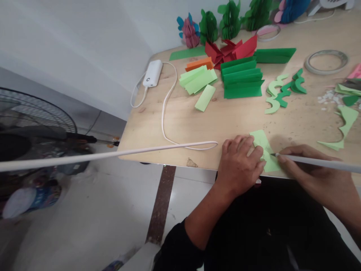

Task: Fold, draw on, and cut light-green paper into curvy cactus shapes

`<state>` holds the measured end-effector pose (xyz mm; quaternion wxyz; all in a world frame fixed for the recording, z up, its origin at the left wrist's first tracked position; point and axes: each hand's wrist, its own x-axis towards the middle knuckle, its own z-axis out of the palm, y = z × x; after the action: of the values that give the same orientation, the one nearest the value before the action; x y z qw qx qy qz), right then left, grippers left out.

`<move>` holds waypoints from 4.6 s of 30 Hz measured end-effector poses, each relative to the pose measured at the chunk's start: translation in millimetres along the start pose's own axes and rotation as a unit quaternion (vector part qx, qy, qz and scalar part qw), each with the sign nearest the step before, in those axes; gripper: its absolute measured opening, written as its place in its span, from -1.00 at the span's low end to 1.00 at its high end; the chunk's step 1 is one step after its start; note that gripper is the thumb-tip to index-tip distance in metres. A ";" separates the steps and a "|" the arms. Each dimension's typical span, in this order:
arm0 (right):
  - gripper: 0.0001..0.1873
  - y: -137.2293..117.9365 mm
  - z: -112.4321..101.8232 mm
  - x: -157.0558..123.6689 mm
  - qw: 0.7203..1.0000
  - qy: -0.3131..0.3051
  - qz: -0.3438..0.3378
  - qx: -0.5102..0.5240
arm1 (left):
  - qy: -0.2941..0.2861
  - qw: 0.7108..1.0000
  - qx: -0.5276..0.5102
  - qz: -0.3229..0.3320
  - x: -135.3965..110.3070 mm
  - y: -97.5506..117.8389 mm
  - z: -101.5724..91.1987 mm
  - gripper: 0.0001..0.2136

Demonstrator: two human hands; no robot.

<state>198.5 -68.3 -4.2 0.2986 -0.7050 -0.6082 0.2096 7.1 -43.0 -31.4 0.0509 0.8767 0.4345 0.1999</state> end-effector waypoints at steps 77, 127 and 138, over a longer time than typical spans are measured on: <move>-0.43 1.8 1.7 -5.7 0.999 0.020 -0.023 -0.015 | 0.022 1.000 0.007 -0.016 3.7 5.0 5.6 -0.79; -0.51 0.9 2.9 -17.3 0.997 0.012 -0.071 -0.031 | -0.014 0.999 0.027 -0.024 3.5 5.0 4.4 -0.78; -0.47 -0.7 2.6 -17.3 0.997 0.017 -0.073 -0.029 | 0.006 1.000 0.001 -0.025 3.4 4.8 4.2 -0.78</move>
<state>193.3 -84.9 -6.8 0.3025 -0.6702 -0.6592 0.1575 14.2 -42.9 -32.9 0.0522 0.8643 0.4570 0.2035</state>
